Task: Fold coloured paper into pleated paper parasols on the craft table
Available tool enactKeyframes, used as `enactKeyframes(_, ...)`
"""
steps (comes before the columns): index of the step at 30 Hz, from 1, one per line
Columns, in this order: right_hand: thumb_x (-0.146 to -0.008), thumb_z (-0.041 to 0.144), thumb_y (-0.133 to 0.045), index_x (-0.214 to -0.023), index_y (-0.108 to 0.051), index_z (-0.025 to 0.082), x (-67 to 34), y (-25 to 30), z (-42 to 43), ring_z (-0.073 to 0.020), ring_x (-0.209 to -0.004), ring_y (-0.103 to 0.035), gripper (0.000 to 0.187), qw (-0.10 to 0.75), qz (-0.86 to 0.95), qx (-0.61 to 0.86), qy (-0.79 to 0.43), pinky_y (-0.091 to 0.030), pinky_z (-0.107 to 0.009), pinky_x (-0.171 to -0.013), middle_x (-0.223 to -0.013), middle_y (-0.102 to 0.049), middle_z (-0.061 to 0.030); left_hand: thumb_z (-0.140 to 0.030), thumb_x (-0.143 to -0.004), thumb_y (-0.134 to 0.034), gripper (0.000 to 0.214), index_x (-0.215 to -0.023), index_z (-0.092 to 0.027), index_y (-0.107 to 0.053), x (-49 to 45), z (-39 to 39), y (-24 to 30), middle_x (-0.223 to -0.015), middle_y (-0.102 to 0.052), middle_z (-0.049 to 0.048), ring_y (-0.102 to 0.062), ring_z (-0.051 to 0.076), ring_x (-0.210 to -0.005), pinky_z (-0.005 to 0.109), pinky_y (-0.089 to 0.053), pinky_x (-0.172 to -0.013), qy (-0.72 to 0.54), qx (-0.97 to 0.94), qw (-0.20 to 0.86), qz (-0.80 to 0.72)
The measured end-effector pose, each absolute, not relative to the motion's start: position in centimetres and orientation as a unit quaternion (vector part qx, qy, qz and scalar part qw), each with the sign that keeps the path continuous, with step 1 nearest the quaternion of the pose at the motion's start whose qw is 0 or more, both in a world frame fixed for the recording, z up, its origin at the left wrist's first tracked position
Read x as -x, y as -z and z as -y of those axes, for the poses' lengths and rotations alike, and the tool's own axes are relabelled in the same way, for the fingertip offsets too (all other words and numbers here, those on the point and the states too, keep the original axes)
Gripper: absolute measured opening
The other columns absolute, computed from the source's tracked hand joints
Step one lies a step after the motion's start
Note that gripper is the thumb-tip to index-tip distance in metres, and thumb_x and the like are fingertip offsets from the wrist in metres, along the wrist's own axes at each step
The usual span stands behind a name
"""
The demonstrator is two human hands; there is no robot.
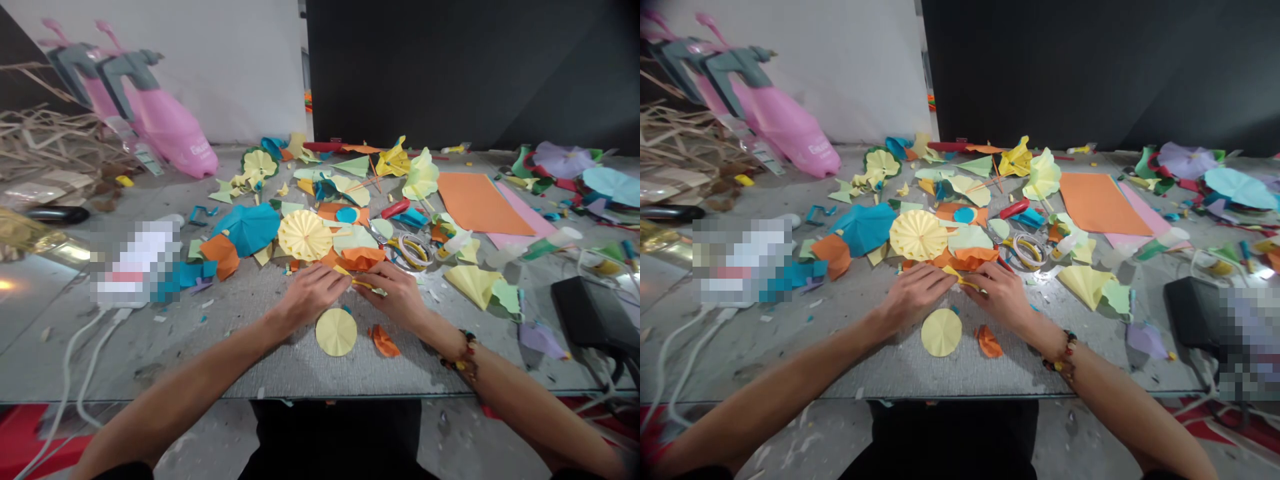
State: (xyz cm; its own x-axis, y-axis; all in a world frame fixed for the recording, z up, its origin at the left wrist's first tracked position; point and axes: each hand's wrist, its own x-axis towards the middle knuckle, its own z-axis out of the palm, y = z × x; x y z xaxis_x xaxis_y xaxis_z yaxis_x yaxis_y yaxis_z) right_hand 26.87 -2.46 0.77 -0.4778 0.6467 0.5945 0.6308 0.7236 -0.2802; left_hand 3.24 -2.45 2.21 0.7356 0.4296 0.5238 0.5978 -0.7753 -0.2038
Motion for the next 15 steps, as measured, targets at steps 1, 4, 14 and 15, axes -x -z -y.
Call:
enactKeyframes(1,-0.100,0.032,-0.066,-0.105,-0.075,0.023,-26.88,-0.75,2.49,-0.0204,-0.082,-0.070,0.014,0.349,0.861,0.371,-0.012,-0.056,-0.033,-0.071,-0.091,-0.073,-0.0065,-0.010,-0.104,-0.048,0.019,-0.109,-0.013,-0.066,-3.21,2.41,-2.21,-0.091,-0.072,0.0058,-0.069,0.019,-0.087,0.032,-0.053,-0.080,0.229,0.914,0.182,0.279)
enactKeyframes(4,-0.101,0.031,-0.065,-0.104,-0.074,0.022,-26.85,-0.84,2.54,-0.0205,-0.081,-0.070,0.013,0.341,0.864,0.370,-0.012,-0.055,-0.033,-0.071,-0.089,-0.073,-0.0061,-0.011,-0.104,-0.049,0.019,-0.107,-0.013,-0.067,-3.21,2.35,-2.21,-0.091,-0.074,0.0060,-0.070,0.019,-0.088,0.032,-0.052,-0.079,0.229,0.913,0.191,0.278)
enactKeyframes(14,-0.104,0.031,-0.059,-0.103,-0.073,0.021,-26.71,-0.92,2.27,-0.0187,-0.081,-0.070,0.017,0.348,0.863,0.364,-0.033,-0.053,-0.030,-0.070,-0.088,-0.074,-0.0056,-0.007,-0.103,-0.049,0.021,-0.112,-0.010,-0.068,-3.24,2.31,-2.07,-0.100,-0.077,0.0088,-0.072,0.020,-0.092,0.033,-0.055,-0.081,0.249,0.909,0.213,0.258)
enactKeyframes(15,-0.103,0.031,-0.061,-0.106,-0.073,0.021,-26.70,-0.85,2.28,-0.0189,-0.082,-0.071,0.015,0.349,0.864,0.361,-0.030,-0.053,-0.030,-0.070,-0.091,-0.075,-0.0058,-0.008,-0.103,-0.049,0.021,-0.111,-0.010,-0.068,-3.24,2.30,-2.04,-0.099,-0.077,0.0085,-0.072,0.020,-0.092,0.033,-0.056,-0.081,0.251,0.909,0.212,0.256)
